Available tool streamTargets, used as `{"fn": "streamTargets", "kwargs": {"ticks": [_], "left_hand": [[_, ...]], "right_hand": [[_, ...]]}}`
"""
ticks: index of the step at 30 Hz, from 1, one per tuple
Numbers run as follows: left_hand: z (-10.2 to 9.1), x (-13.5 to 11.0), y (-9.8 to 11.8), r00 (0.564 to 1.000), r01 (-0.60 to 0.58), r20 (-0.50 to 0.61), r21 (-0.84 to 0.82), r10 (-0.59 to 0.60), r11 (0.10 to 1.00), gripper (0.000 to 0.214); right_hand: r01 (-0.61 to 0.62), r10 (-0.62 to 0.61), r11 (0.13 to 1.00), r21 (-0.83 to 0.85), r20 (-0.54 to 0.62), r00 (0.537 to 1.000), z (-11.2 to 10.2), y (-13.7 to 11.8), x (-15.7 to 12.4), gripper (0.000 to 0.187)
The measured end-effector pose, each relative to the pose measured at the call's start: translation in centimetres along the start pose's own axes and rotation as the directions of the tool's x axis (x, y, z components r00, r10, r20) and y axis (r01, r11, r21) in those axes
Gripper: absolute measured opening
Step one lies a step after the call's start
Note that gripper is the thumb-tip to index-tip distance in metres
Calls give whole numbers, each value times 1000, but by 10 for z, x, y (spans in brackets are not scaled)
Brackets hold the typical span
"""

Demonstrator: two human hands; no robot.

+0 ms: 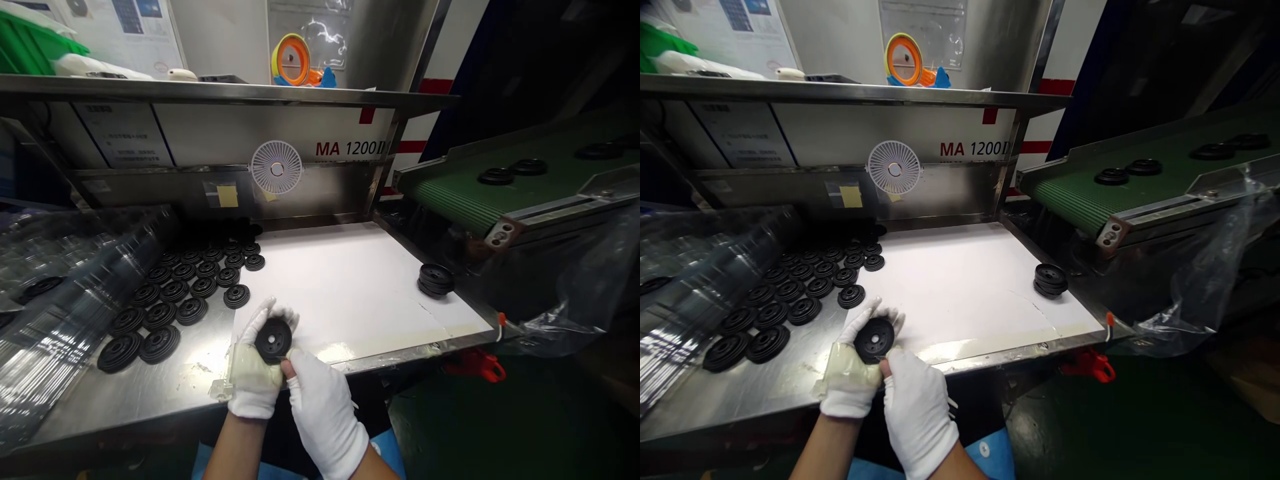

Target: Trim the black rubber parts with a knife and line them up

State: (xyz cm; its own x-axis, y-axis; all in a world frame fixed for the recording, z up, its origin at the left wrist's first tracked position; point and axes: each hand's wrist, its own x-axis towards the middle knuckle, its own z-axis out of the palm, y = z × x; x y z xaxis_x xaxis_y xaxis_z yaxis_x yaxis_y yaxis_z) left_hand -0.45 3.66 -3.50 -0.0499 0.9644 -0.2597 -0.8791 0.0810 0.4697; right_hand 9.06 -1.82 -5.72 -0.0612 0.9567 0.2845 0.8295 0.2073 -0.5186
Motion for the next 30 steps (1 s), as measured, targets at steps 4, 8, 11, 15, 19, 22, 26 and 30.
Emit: {"fn": "streamTargets", "kwargs": {"ticks": [4,8,11,15,19,22,26,30], "left_hand": [[-3,-1,3,988,153,24,3,-153,988,32],[-5,8,-4,996,81,-39,-73,-84,994,17],[-4,10,-7,996,-35,-81,-105,27,994,13],[-5,3,-4,1000,13,15,-39,-12,999,32],[-8,2,-1,988,142,65,-44,-139,989,34],[-7,8,-4,995,103,5,-90,-103,991,20],[-5,12,-8,996,52,-66,-119,-60,992,10],[-6,6,-5,998,49,-26,-55,-50,997,24]], "right_hand": [[-19,18,999,-38,-26,1000,-6,8,4,25],[-17,15,999,-42,-36,999,-2,7,0,26],[0,0,1000,-9,-37,999,4,1,-4,25],[17,-17,1000,-2,-39,999,0,2,0,26],[-18,18,1000,-12,-49,999,-7,10,4,26],[-29,28,999,-13,-44,999,-6,10,2,24],[-28,28,1000,3,-18,999,1,3,-4,27],[-23,23,1000,15,9,1000,2,3,-4,26]]}}
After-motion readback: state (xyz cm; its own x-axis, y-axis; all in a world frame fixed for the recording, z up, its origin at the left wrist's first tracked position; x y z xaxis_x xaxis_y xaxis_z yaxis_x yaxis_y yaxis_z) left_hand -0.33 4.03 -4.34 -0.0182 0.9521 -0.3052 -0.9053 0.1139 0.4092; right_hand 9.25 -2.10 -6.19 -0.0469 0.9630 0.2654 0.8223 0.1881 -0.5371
